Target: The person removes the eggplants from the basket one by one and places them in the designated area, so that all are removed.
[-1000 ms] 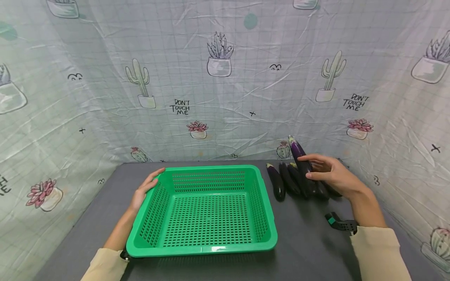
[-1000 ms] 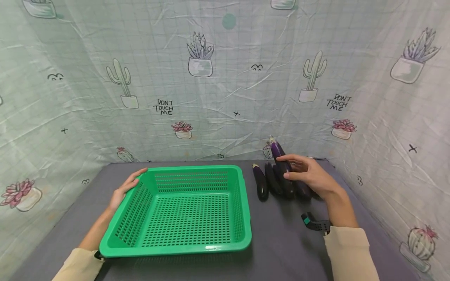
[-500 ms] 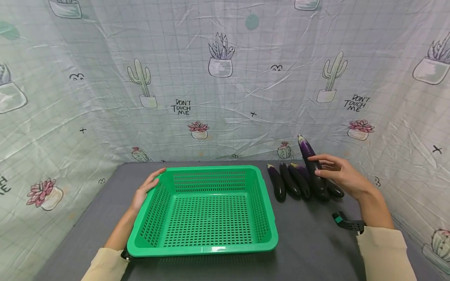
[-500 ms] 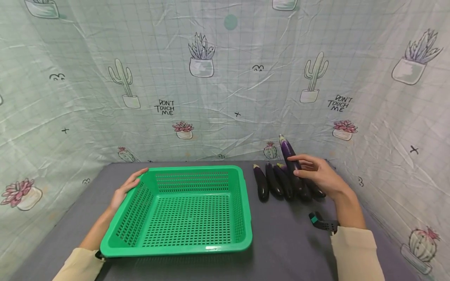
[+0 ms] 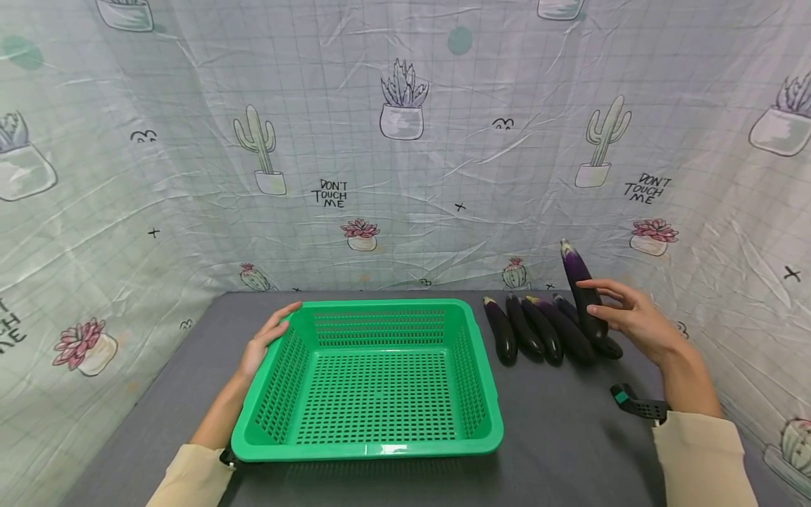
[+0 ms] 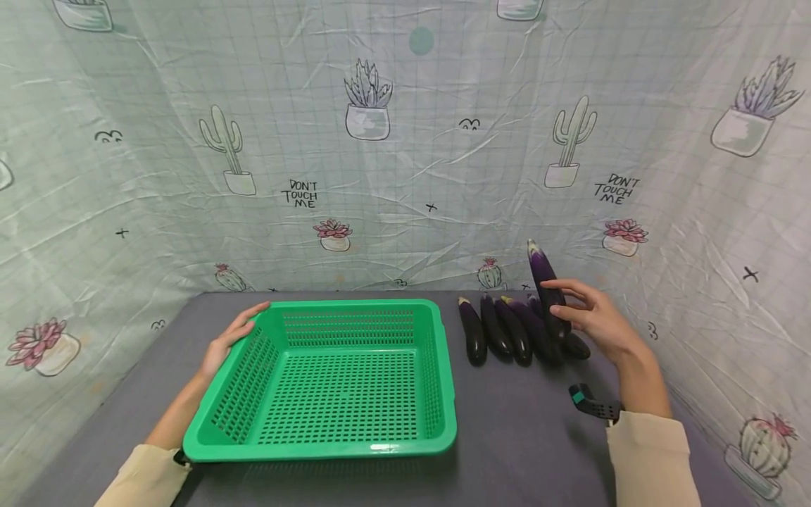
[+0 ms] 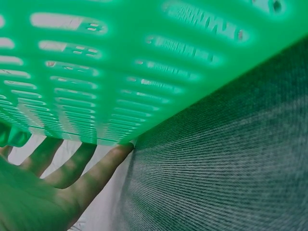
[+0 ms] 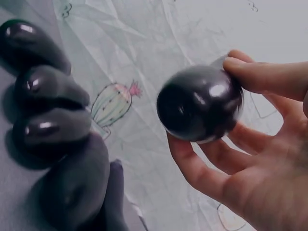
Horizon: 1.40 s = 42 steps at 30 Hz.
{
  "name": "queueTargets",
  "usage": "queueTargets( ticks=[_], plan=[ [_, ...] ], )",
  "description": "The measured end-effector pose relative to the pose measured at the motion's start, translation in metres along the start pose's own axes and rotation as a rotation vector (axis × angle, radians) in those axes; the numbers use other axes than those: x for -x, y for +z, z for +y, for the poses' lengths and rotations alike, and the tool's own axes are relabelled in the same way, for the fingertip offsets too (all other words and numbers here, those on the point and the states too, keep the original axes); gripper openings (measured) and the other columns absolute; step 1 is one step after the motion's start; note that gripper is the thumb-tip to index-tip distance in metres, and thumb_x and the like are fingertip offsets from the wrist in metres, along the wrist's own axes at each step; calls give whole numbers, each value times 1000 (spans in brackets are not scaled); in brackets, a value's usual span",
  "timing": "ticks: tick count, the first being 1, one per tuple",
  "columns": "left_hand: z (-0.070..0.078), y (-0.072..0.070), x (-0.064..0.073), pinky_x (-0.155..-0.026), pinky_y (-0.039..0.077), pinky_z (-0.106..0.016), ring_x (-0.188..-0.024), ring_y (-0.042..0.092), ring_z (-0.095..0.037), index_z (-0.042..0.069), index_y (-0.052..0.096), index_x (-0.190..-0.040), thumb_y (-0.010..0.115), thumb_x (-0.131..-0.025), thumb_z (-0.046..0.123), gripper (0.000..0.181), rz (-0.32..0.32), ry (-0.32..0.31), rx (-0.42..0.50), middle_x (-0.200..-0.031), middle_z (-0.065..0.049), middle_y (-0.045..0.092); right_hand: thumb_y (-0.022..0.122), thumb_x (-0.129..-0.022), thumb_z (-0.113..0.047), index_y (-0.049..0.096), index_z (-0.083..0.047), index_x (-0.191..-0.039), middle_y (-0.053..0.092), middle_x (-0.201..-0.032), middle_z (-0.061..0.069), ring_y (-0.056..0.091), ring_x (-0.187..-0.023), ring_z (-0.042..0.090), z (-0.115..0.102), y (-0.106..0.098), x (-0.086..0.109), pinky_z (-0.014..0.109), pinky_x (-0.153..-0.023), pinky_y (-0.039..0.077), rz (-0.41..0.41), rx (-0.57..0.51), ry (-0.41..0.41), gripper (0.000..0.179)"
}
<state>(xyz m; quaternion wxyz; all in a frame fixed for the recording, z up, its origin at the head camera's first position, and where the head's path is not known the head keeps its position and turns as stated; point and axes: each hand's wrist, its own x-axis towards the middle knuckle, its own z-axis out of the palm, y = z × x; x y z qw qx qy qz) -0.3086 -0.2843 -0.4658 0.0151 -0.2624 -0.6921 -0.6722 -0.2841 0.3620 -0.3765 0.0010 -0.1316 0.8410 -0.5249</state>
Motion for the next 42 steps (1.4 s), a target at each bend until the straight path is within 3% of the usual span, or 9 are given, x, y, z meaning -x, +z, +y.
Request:
queueTargets(
  ticks=[4,6,14,18,22,25,28,38,42],
  plan=[
    [0,0,0,-103,48,-17,-131,54,-1,0,22,-162,23,-115,15,50,-14,-1,50,-156,8,35,63,-105,-18,45,-16,-155,-2,-175,13,4,-154,57,6,-5,0,83,-109,22,38,1,29,54],
    [0,0,0,-103,49,-19,-131,55,-2,1,22,-163,23,-115,15,50,-22,3,71,-155,8,35,64,-104,-17,47,-18,-155,-1,-175,13,5,-153,59,9,-7,1,85,-108,19,64,13,26,54],
    [0,0,0,-103,48,-17,-131,53,0,-1,22,-162,23,-115,14,50,-16,14,43,-156,9,35,65,-103,-19,50,-17,-153,2,-172,25,10,-150,64,20,-18,5,84,-111,15,107,69,41,53],
    [0,-1,1,-104,48,-17,-132,53,0,-1,22,-162,23,-115,14,50,-16,21,37,-156,8,35,64,-104,-20,46,-17,-156,5,-171,27,15,-148,64,27,-22,6,81,-110,23,119,92,51,55],
    [0,-1,1,-103,48,-17,-132,54,-1,0,23,-163,23,-115,14,50,-18,16,52,-157,9,36,63,-105,-18,37,-20,-161,21,-163,36,31,-141,61,35,-24,4,42,-96,51,152,146,76,62],
    [0,0,1,-103,48,-17,-132,53,0,1,23,-162,23,-115,14,49,-17,14,56,-156,9,36,65,-103,-16,35,-18,-160,32,-154,43,44,-132,57,42,-25,4,16,-76,49,202,187,96,64],
    [0,0,1,-104,49,-19,-132,54,-3,2,21,-163,22,-115,15,50,-32,8,94,-156,8,36,67,-101,-14,38,-8,-156,37,-149,46,52,-126,53,50,-27,4,11,-70,49,259,229,102,62],
    [-1,-2,2,-105,52,-23,-132,57,-7,0,14,-164,20,-115,15,51,-63,-15,193,-154,6,41,65,-102,-15,40,8,-152,44,-143,47,47,-129,61,73,-32,3,16,-67,50,313,357,172,61],
    [-2,-2,1,-105,52,-23,-132,58,-7,0,13,-164,19,-115,15,51,-75,-7,209,-153,7,44,62,-103,-13,41,11,-151,42,-142,49,46,-128,65,81,-32,4,39,-78,57,294,400,191,57]
  ],
)
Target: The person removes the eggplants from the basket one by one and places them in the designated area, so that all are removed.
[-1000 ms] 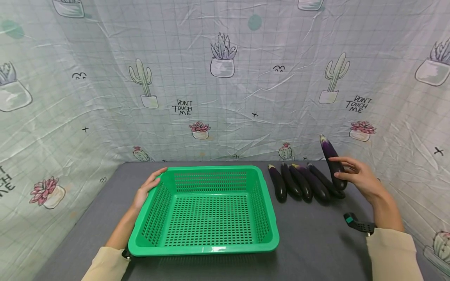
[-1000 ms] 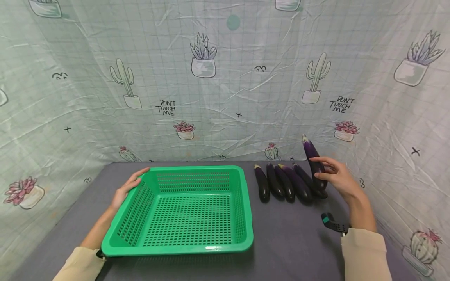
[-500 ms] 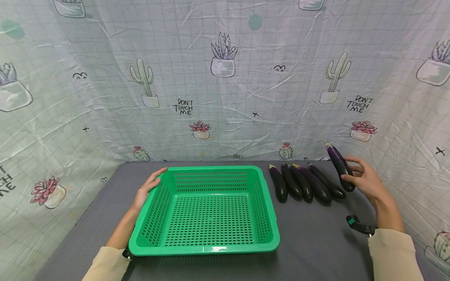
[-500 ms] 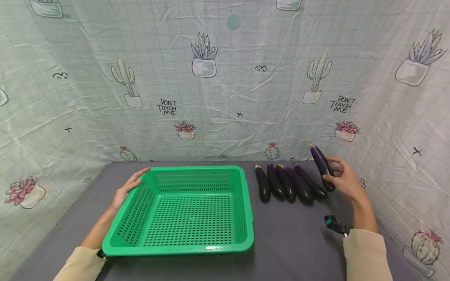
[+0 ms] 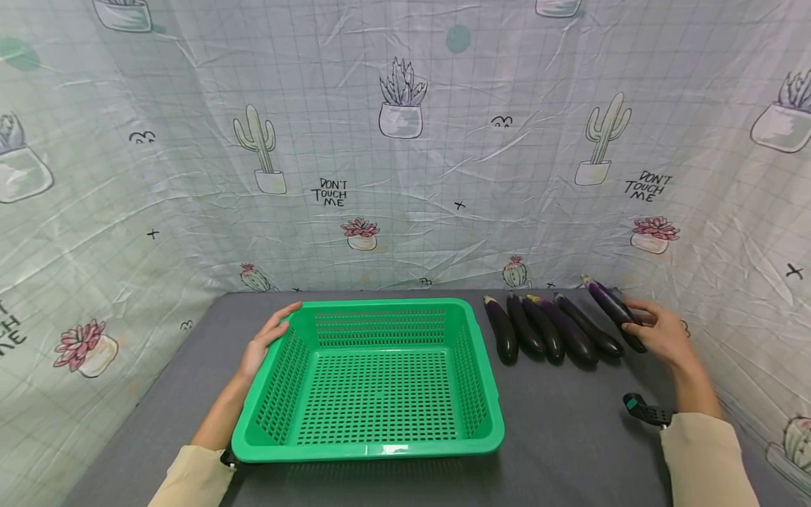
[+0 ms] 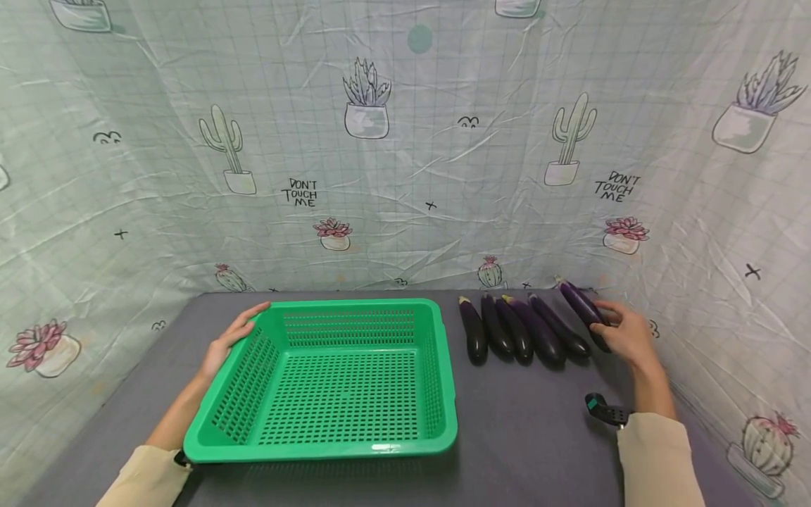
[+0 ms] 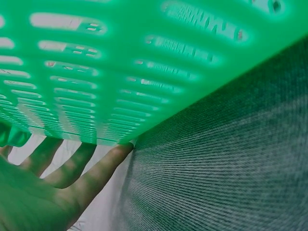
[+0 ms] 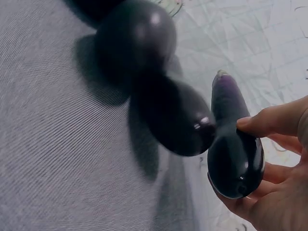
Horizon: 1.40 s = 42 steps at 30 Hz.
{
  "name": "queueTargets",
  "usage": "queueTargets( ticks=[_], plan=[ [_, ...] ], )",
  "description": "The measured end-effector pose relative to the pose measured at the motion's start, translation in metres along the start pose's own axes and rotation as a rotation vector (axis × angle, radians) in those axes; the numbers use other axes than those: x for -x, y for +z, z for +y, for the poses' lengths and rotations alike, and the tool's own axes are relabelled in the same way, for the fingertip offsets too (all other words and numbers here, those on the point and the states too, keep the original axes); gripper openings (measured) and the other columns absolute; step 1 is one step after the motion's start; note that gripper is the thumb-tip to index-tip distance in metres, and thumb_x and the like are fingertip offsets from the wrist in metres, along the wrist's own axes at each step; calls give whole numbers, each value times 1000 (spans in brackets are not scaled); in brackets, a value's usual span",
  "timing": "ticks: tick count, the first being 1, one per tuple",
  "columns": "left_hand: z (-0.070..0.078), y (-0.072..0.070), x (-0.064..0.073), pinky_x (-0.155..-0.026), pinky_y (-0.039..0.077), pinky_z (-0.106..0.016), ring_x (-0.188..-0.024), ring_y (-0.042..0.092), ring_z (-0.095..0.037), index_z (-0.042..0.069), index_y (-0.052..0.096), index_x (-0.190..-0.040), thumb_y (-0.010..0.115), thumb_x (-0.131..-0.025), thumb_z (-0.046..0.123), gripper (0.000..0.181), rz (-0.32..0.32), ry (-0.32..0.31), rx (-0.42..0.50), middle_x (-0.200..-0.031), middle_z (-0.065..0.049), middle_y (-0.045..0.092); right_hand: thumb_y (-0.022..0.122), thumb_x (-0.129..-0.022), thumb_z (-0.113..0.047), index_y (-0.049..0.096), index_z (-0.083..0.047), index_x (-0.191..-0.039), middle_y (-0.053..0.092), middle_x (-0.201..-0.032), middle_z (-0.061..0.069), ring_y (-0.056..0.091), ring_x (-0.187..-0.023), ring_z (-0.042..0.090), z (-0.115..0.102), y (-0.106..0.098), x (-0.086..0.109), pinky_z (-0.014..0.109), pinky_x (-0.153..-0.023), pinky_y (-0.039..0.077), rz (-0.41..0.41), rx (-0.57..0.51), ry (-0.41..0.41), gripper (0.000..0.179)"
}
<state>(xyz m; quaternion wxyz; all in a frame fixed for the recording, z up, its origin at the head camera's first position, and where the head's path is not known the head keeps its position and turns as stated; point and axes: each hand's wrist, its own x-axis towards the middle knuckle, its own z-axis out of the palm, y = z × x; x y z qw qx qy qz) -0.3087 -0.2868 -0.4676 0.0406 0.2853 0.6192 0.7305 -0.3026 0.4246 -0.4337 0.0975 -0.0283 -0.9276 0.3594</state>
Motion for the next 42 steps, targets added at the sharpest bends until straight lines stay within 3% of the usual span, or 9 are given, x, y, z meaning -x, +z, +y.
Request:
queueTargets(
  ticks=[2,4,11,13,22,27,32,36,42],
  plan=[
    [0,0,0,-105,52,-22,-132,58,-7,0,14,-164,19,-115,14,51,3,5,-20,-154,7,43,62,-102,-10,43,10,-149,43,-141,49,47,-127,66,3,3,0,53,-82,57,6,28,-9,55],
    [0,0,0,-105,52,-22,-132,57,-6,1,16,-164,20,-115,15,51,8,7,-34,-154,7,41,64,-100,-8,47,9,-147,44,-141,49,48,-126,66,5,6,0,58,-83,55,18,54,-24,53],
    [-1,1,-1,-104,50,-20,-131,56,-4,3,22,-163,22,-115,15,49,47,9,-119,-155,10,37,65,-98,-5,61,10,-132,52,-140,43,52,-124,62,13,15,-2,30,-74,48,27,70,-93,38],
    [-1,1,-1,-103,50,-19,-131,56,-4,5,24,-163,22,-115,15,49,48,10,-125,-155,11,36,64,-99,-5,63,10,-131,54,-139,41,51,-124,61,15,17,-2,28,-75,47,13,70,-98,35],
    [0,0,-1,-106,51,-23,-134,56,-7,3,17,-164,19,-115,15,50,2,4,-16,-154,7,43,61,-101,-9,64,8,-132,54,-138,40,52,-123,59,17,21,-2,45,-82,48,-17,80,-56,36],
    [-1,-1,-1,-107,51,-23,-134,56,-7,-1,11,-164,18,-115,15,52,0,0,-12,-153,6,44,57,-104,-12,62,8,-134,54,-139,39,52,-124,57,16,20,-2,53,-86,48,-44,75,-31,37],
    [-1,0,0,-107,51,-23,-134,56,-7,-1,11,-164,18,-115,15,52,-2,5,3,-153,6,45,53,-107,-14,59,9,-137,52,-142,39,51,-126,56,15,19,-3,52,-88,47,-62,53,-13,38],
    [-2,0,0,-107,51,-23,-134,56,-8,0,12,-164,18,-115,15,51,-6,3,14,-152,6,46,52,-107,-13,56,10,-139,49,-143,41,48,-128,59,14,18,-2,64,-93,46,-74,24,-13,40],
    [-1,0,-1,-107,50,-22,-134,55,-6,-1,11,-164,18,-115,15,52,-1,8,-7,-153,7,43,54,-105,-11,53,11,-141,48,-144,42,47,-130,60,11,16,-1,65,-95,46,-96,13,-23,42]
  ],
)
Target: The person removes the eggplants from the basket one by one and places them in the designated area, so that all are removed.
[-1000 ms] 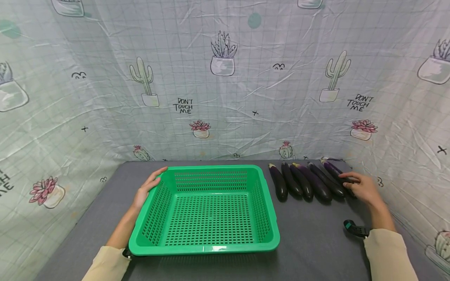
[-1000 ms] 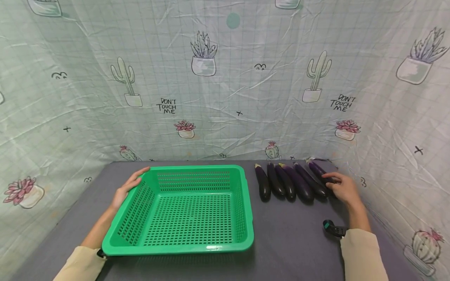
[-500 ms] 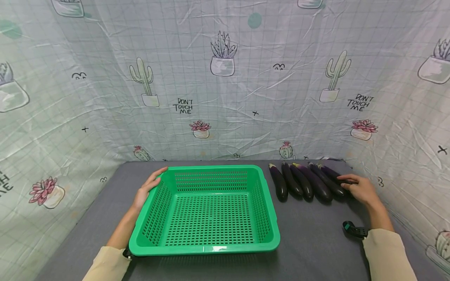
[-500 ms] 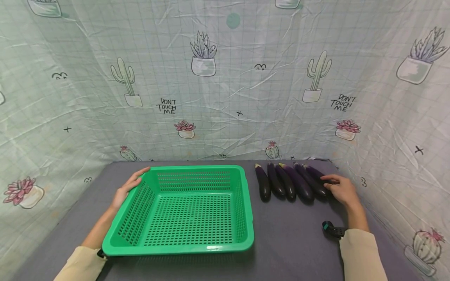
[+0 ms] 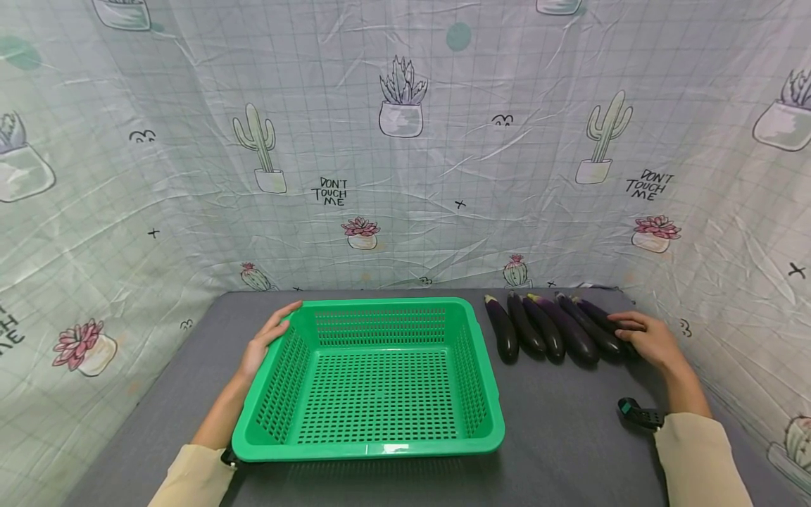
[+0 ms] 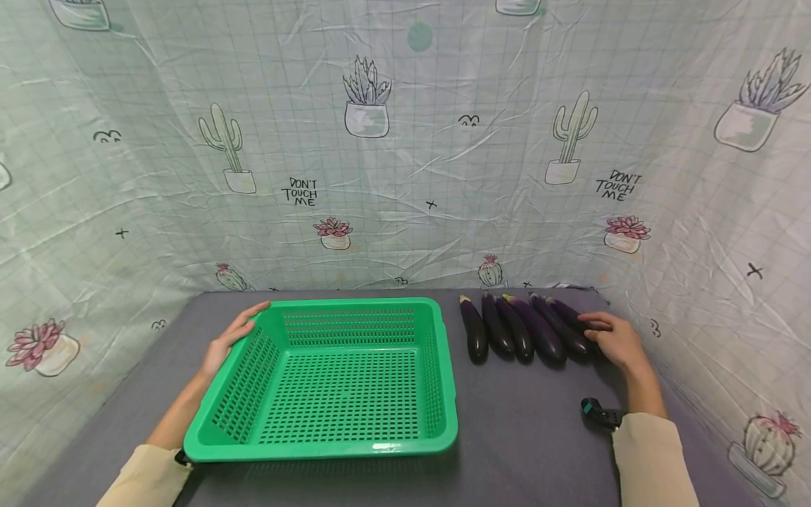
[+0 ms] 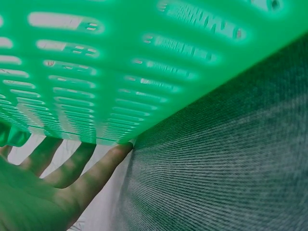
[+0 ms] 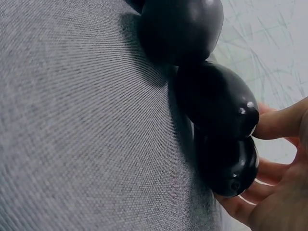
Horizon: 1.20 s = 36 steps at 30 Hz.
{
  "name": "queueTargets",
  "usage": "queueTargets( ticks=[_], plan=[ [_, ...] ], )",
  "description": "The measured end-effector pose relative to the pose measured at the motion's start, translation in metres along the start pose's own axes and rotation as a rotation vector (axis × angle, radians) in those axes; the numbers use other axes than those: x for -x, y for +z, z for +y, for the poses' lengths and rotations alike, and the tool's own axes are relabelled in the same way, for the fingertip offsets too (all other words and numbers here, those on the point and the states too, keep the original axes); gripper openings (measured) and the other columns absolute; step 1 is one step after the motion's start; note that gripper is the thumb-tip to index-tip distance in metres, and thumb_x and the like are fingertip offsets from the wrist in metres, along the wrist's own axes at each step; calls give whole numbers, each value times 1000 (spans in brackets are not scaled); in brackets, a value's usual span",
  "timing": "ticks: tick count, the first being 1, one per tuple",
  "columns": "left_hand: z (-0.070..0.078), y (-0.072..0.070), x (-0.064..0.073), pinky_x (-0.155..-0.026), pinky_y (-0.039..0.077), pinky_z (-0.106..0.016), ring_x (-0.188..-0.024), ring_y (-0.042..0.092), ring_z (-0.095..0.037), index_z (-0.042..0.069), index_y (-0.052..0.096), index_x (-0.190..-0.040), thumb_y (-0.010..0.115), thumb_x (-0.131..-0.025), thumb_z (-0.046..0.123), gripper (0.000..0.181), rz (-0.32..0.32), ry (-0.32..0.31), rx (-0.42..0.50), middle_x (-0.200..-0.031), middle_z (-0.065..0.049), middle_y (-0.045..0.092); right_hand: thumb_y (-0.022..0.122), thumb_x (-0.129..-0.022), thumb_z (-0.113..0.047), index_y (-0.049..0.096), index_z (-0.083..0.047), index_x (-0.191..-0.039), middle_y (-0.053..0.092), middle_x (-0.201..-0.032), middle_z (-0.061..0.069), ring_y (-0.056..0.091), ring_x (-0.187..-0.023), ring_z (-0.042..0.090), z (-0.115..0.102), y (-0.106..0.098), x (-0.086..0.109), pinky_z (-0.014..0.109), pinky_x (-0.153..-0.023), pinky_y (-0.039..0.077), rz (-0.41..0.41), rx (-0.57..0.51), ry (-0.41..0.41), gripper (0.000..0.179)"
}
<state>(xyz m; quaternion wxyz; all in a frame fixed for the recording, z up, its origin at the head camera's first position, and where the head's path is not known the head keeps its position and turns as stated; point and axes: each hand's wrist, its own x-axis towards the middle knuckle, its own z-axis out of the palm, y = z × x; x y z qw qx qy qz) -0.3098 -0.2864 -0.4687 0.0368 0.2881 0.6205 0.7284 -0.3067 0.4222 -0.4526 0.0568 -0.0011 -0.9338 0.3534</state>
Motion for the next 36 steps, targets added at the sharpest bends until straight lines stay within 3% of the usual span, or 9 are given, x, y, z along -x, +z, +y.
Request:
queueTargets(
  ticks=[6,14,23,30,36],
  plan=[
    [0,1,0,-107,50,-22,-135,55,-7,-1,12,-164,18,-115,15,51,-2,-2,9,-153,6,44,55,-105,-13,48,11,-144,47,-145,43,47,-129,60,-1,-3,1,65,-95,46,-37,-11,10,46],
    [0,1,0,-106,50,-22,-134,55,-6,-3,12,-163,19,-115,15,52,21,-5,-44,-154,6,40,52,-108,-19,46,10,-148,42,-147,45,42,-133,62,1,-3,-1,71,-98,42,-39,-14,17,50],
    [1,2,0,-105,50,-21,-133,55,-4,2,20,-163,22,-115,16,50,40,1,-90,-156,7,37,50,-109,-21,44,13,-147,42,-146,46,42,-132,63,0,-6,0,71,-98,44,-44,-2,21,51],
    [1,2,0,-105,49,-19,-133,54,-2,-2,17,-163,22,-115,16,51,57,-6,-125,-157,7,34,49,-108,-20,49,13,-143,53,-137,44,54,-121,61,-9,-16,1,65,-88,51,11,98,3,48],
    [1,2,-1,-105,50,-20,-133,54,-4,-4,13,-163,22,-115,18,53,63,-29,-110,-158,5,31,47,-109,-24,48,11,-144,47,-140,46,49,-125,63,-29,-23,3,69,-89,49,59,106,-34,49]
  ],
)
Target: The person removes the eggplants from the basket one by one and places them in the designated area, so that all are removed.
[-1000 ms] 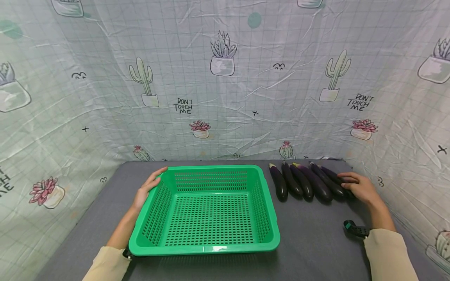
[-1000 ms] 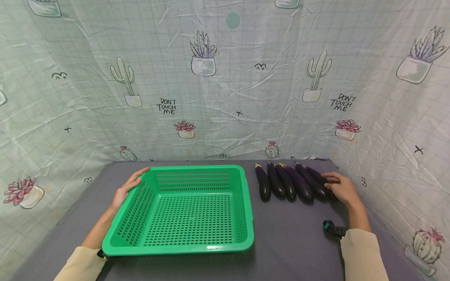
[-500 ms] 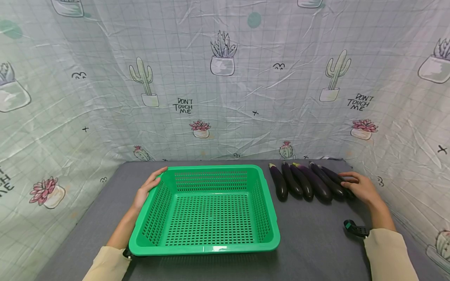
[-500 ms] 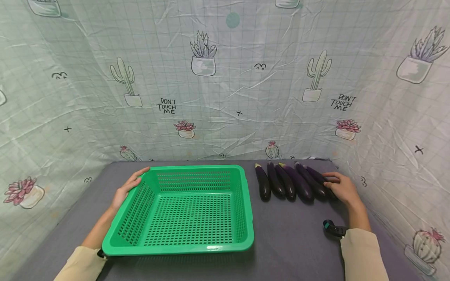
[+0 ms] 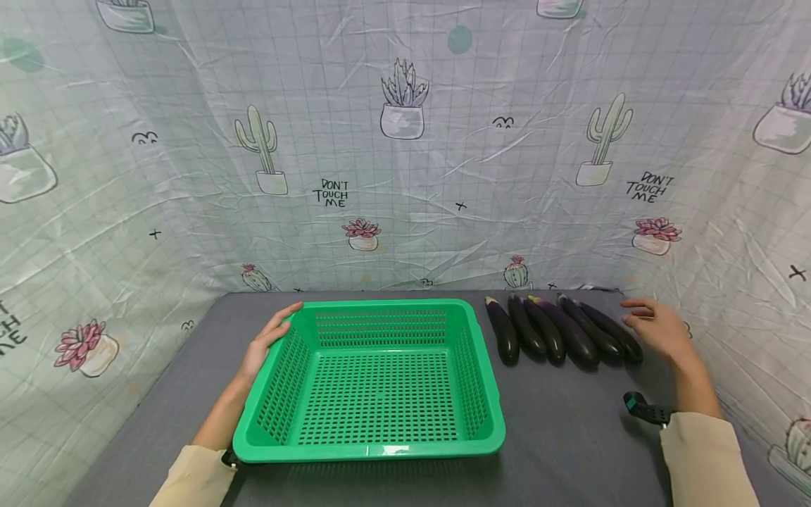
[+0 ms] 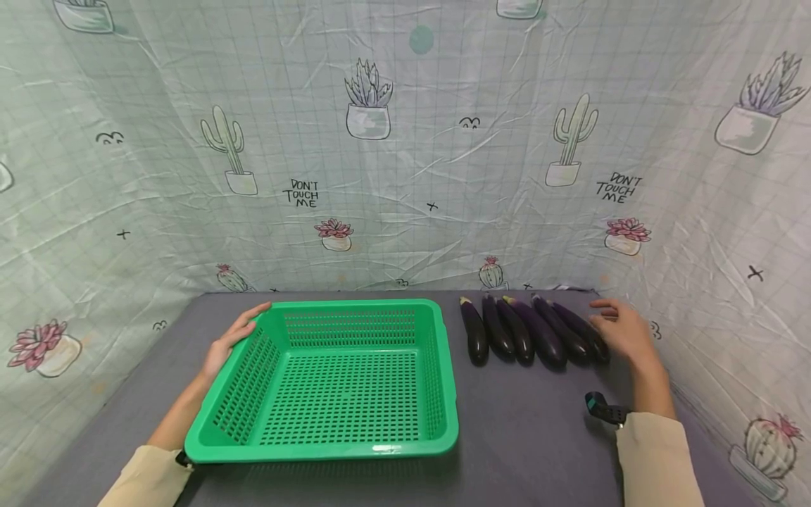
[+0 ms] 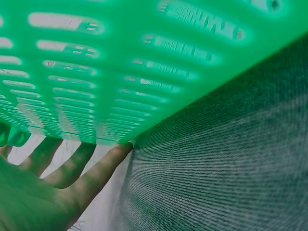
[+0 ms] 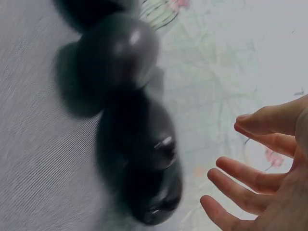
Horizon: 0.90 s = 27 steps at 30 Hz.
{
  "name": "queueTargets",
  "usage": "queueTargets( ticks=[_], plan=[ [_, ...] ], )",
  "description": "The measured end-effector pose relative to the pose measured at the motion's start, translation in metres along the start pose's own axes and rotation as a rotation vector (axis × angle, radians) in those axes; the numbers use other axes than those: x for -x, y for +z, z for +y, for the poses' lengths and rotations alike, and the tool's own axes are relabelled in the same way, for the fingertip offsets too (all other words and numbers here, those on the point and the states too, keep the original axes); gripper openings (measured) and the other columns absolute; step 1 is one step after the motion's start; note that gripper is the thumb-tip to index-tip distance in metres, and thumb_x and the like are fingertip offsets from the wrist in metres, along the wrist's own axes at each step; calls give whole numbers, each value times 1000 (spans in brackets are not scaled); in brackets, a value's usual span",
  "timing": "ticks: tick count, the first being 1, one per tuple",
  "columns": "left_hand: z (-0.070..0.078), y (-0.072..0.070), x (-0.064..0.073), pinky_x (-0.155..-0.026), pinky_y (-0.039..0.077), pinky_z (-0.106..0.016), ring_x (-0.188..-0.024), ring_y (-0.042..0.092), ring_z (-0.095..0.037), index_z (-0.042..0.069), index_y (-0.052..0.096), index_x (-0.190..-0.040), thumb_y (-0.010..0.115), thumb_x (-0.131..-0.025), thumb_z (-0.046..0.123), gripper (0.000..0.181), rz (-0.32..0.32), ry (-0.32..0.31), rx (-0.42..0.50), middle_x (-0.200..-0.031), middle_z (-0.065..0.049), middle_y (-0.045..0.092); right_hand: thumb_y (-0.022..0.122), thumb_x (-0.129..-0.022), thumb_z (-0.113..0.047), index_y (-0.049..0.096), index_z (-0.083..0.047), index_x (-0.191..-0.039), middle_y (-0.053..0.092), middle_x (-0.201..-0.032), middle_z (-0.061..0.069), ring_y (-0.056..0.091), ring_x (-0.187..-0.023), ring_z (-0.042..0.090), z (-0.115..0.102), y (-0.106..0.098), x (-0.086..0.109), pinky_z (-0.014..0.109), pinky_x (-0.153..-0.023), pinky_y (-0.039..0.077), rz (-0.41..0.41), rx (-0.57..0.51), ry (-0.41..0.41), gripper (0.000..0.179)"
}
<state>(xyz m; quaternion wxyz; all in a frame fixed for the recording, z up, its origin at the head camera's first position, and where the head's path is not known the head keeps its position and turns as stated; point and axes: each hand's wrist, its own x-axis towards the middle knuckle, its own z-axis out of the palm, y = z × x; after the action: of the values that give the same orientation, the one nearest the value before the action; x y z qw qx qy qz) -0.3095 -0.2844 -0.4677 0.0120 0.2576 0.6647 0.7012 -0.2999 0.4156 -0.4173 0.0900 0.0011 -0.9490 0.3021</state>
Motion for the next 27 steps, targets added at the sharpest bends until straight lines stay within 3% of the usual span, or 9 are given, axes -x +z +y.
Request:
queueTargets(
  ticks=[7,16,27],
  plan=[
    [-1,-1,1,-105,50,-20,-133,55,-4,-4,13,-163,21,-115,17,53,-6,9,13,-157,5,34,48,-109,-24,53,8,-142,52,-138,42,52,-125,61,-35,-7,4,68,-91,48,97,-25,-38,46],
    [-5,-1,5,-104,39,-12,-136,42,7,-8,19,-161,24,-115,18,53,43,32,-156,-155,12,33,51,-109,-23,57,3,-140,56,-137,38,52,-126,58,-69,-8,10,70,-90,47,103,34,-120,41],
    [-2,-1,0,-103,41,-12,-135,44,6,-5,19,-162,25,-115,19,53,41,25,-149,-155,12,33,53,-109,-26,60,0,-138,56,-138,33,54,-123,51,-99,-12,17,71,-95,46,102,20,-202,39]
  ],
)
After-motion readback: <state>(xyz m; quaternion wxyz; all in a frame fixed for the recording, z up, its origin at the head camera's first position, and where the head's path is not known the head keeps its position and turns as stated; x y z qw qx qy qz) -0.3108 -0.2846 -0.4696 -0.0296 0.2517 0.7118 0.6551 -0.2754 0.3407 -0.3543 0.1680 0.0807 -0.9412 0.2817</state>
